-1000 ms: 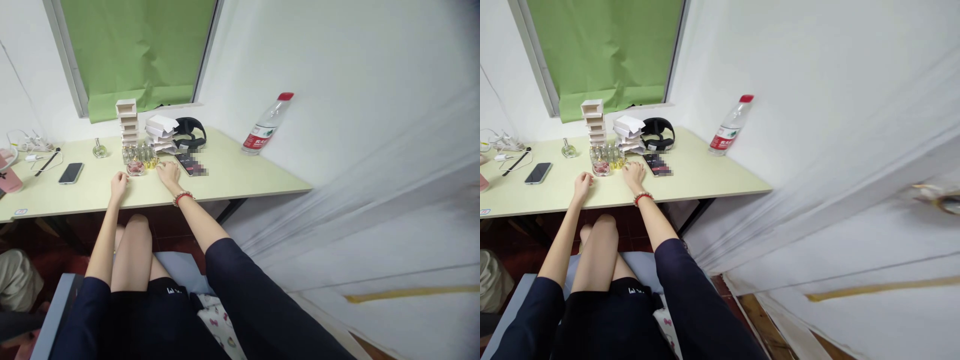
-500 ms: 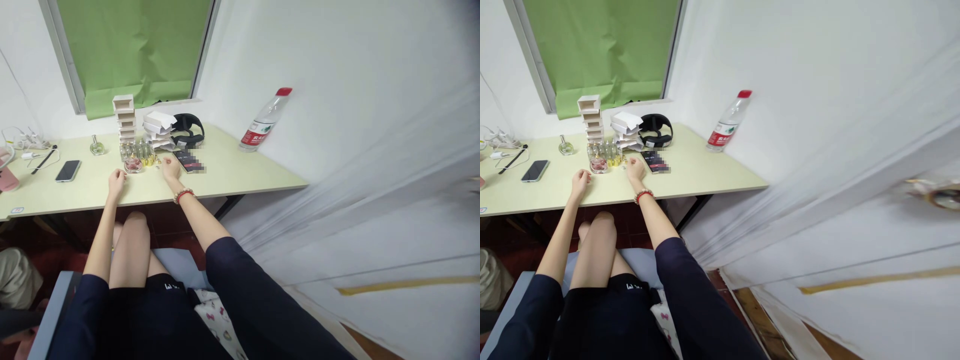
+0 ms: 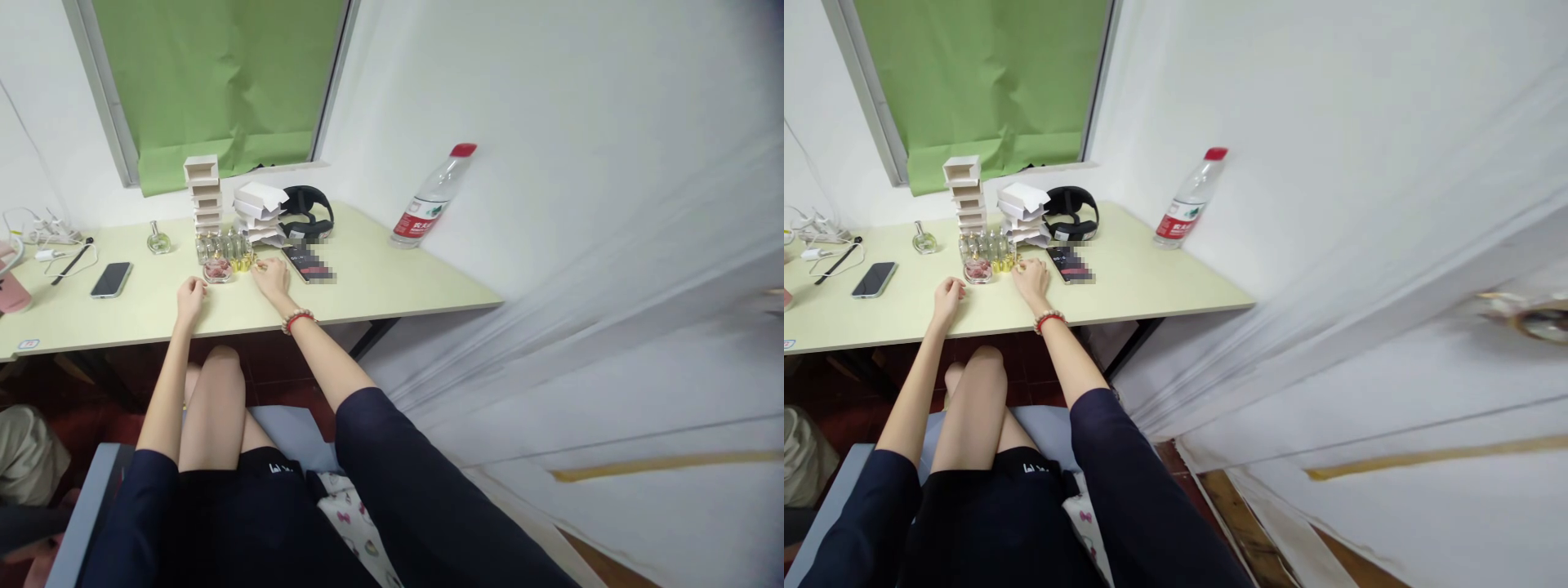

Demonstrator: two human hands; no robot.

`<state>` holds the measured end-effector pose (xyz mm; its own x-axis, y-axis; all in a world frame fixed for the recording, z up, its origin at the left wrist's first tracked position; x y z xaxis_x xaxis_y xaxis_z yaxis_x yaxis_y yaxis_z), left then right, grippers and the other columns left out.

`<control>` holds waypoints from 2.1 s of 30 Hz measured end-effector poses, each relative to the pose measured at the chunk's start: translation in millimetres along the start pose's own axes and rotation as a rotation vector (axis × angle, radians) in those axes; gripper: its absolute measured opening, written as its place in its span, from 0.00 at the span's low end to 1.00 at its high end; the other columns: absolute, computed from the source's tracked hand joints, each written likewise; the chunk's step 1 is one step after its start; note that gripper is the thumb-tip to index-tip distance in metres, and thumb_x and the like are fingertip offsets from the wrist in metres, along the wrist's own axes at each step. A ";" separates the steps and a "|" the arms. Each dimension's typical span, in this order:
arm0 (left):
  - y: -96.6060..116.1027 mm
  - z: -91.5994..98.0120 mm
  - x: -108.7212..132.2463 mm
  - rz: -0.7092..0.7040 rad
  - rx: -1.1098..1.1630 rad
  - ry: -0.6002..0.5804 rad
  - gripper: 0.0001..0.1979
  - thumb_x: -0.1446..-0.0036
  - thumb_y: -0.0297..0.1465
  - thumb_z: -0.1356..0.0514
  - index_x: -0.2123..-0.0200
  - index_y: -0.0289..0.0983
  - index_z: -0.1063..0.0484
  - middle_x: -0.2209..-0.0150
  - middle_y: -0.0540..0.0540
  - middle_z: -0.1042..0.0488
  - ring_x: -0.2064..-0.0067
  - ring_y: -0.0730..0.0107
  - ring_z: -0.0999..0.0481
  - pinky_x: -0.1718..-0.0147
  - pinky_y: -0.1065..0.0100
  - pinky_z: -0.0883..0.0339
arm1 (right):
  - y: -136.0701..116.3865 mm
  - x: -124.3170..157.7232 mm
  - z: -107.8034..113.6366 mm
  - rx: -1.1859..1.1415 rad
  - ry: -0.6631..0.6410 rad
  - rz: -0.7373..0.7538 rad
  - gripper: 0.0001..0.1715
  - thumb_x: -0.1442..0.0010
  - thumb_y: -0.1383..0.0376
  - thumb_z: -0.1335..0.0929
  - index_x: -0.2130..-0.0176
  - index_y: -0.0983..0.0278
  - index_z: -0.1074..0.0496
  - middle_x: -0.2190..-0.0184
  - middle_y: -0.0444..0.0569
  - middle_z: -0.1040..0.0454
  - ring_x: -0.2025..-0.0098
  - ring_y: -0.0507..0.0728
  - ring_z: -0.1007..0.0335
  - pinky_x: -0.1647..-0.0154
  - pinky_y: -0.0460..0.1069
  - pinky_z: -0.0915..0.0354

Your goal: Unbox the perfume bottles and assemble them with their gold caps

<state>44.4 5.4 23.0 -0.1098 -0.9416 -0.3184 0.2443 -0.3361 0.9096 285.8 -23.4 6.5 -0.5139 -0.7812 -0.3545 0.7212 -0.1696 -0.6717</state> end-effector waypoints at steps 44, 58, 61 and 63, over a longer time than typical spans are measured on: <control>2.6 0.9 -0.3 0.025 -0.007 -0.009 0.08 0.46 0.26 0.49 0.74 0.38 0.33 0.79 0.53 0.33 0.73 0.72 0.34 0.68 0.70 0.40 | -3.4 2.9 9.2 -0.218 0.148 0.048 0.11 0.41 0.62 0.32 0.63 0.65 0.22 0.60 0.55 0.23 0.63 0.57 0.29 0.59 0.50 0.34; 8.8 -4.0 -4.4 -0.112 -0.345 -0.007 0.26 0.45 0.35 0.41 0.43 0.44 0.38 0.42 0.40 0.32 0.41 0.50 0.36 0.42 0.48 0.46 | 7.3 -4.6 -5.0 -0.262 0.106 0.069 0.16 0.46 0.73 0.36 0.59 0.66 0.23 0.59 0.54 0.23 0.60 0.57 0.28 0.56 0.52 0.32; 7.2 -15.1 -10.4 -0.130 -0.374 -0.091 0.31 0.46 0.35 0.39 0.39 0.44 0.41 0.40 0.40 0.32 0.39 0.46 0.38 0.41 0.43 0.50 | -0.2 -1.1 -0.7 -0.255 0.109 0.128 0.15 0.44 0.73 0.37 0.60 0.67 0.23 0.59 0.54 0.25 0.61 0.57 0.29 0.56 0.51 0.32; 3.1 -16.4 -16.3 -0.112 -0.323 -0.101 0.30 0.46 0.35 0.39 0.39 0.43 0.40 0.43 0.40 0.29 0.42 0.49 0.34 0.43 0.47 0.45 | -9.6 4.2 3.2 -0.247 0.107 0.186 0.14 0.40 0.71 0.37 0.59 0.66 0.24 0.57 0.54 0.27 0.63 0.56 0.30 0.57 0.51 0.33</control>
<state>62.7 19.4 26.6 -0.2444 -0.8967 -0.3689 0.5154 -0.4424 0.7339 278.3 -27.0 13.6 -0.4391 -0.7150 -0.5441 0.6797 0.1317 -0.7216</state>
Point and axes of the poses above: each hand's wrist, its own x-axis away from the middle knuckle, its own z-axis out of the back of the hand, y = z × x, the point moved 8 cm from there along -x, towards the middle knuckle
